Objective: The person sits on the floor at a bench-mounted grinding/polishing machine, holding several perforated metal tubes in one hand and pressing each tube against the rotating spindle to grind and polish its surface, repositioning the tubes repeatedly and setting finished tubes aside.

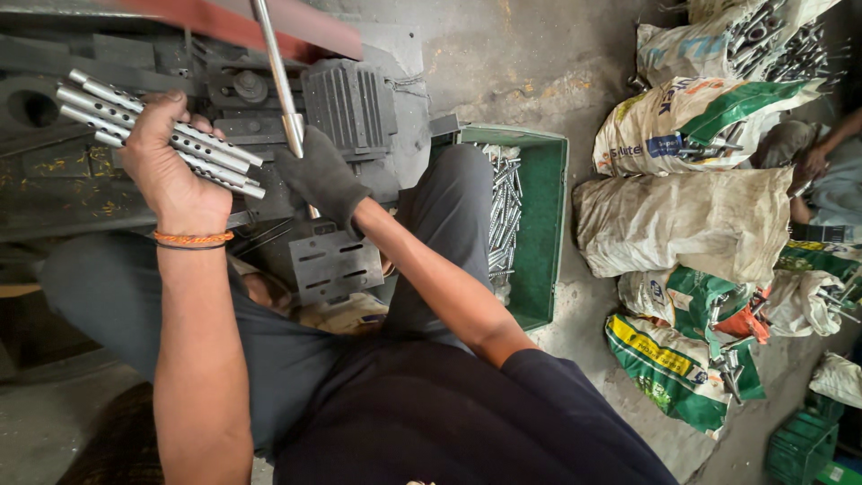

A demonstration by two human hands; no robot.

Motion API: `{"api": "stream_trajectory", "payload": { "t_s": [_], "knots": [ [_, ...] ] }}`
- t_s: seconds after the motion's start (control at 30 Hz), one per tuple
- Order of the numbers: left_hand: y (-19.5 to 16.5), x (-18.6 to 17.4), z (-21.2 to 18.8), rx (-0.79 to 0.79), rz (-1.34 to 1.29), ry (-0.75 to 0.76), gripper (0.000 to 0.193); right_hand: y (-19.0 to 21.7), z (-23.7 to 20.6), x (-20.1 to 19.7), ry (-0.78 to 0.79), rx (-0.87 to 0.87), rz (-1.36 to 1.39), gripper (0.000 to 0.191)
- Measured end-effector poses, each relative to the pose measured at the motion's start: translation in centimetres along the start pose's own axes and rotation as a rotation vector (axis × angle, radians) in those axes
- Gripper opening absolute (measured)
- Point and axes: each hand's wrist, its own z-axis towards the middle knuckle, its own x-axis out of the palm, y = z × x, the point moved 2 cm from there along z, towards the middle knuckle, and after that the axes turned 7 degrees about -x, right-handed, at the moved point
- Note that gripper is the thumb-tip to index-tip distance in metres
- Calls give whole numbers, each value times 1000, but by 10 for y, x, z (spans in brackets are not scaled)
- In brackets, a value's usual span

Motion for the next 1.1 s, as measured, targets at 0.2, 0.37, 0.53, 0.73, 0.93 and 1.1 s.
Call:
{"api": "stream_trajectory", "payload": {
  "t_s": [0.2, 0.37, 0.53, 0.73, 0.93, 1.1],
  "knots": [
    [1, 0, -1, 29, 13, -5, 12, 7, -2, 0, 19, 20, 64, 18],
    [1, 1, 0, 34, 8, -9, 13, 16, 0, 1, 11, 48, 71, 16],
    [1, 0, 0, 44, 18, -15, 13, 20, 4, 3, 39, 47, 119, 16],
    [1, 0, 2, 31, 13, 9, 13, 24, 9, 2, 25, 28, 71, 16],
    [2, -1, 2, 36, 27, 13, 12, 22, 12, -1, 63, 25, 113, 19],
    [1, 0, 1, 37, 24, 8, 13, 19, 18, -2, 63, 5, 109, 19]
  ]
}}
